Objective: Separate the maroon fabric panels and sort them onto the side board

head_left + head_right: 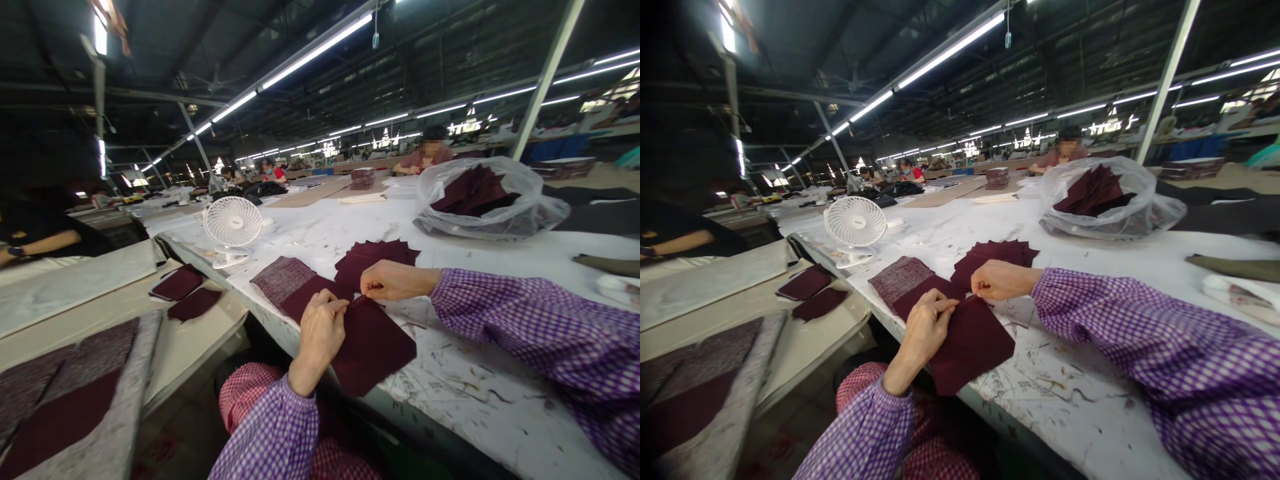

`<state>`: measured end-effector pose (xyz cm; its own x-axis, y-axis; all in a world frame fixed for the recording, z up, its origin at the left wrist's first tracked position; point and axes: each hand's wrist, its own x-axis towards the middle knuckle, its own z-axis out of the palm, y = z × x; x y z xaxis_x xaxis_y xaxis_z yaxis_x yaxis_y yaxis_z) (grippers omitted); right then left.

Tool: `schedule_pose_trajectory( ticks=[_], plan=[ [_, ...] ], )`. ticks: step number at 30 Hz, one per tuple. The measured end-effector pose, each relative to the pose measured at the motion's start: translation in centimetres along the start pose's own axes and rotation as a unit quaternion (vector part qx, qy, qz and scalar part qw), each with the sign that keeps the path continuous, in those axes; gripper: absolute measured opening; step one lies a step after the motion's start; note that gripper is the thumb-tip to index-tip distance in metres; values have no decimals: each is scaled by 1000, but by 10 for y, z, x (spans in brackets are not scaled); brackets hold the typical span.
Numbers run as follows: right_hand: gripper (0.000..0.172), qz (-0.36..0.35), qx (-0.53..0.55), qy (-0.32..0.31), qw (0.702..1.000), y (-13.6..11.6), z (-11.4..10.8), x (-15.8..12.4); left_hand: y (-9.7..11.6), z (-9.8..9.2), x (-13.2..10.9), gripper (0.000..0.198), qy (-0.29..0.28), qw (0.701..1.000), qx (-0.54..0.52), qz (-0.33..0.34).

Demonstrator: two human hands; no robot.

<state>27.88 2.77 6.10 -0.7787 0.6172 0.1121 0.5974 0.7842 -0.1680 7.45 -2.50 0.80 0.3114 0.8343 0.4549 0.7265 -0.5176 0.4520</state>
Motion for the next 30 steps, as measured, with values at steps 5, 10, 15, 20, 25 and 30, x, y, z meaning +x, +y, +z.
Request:
schedule_pose_trajectory(
  ticks=[5,10,15,20,25,30],
  plan=[
    [17,-68,-98,33,992,-3,5,-6,-1,0,1,31,-5,1000,-7,9],
    [25,-115,-222,51,967,-7,11,-13,-2,-1,1,37,-18,999,9,30],
    [26,-151,-273,51,949,-10,16,-22,0,-2,-1,37,-34,997,57,47],
    [27,-99,-274,46,955,-6,13,-32,5,-4,-1,36,-43,995,85,43],
    [32,-42,-108,113,987,-16,15,-31,9,-5,0,37,-43,994,92,37],
    [32,-24,-33,79,996,-29,25,-25,4,-9,-2,31,-41,996,56,50]
  ],
)
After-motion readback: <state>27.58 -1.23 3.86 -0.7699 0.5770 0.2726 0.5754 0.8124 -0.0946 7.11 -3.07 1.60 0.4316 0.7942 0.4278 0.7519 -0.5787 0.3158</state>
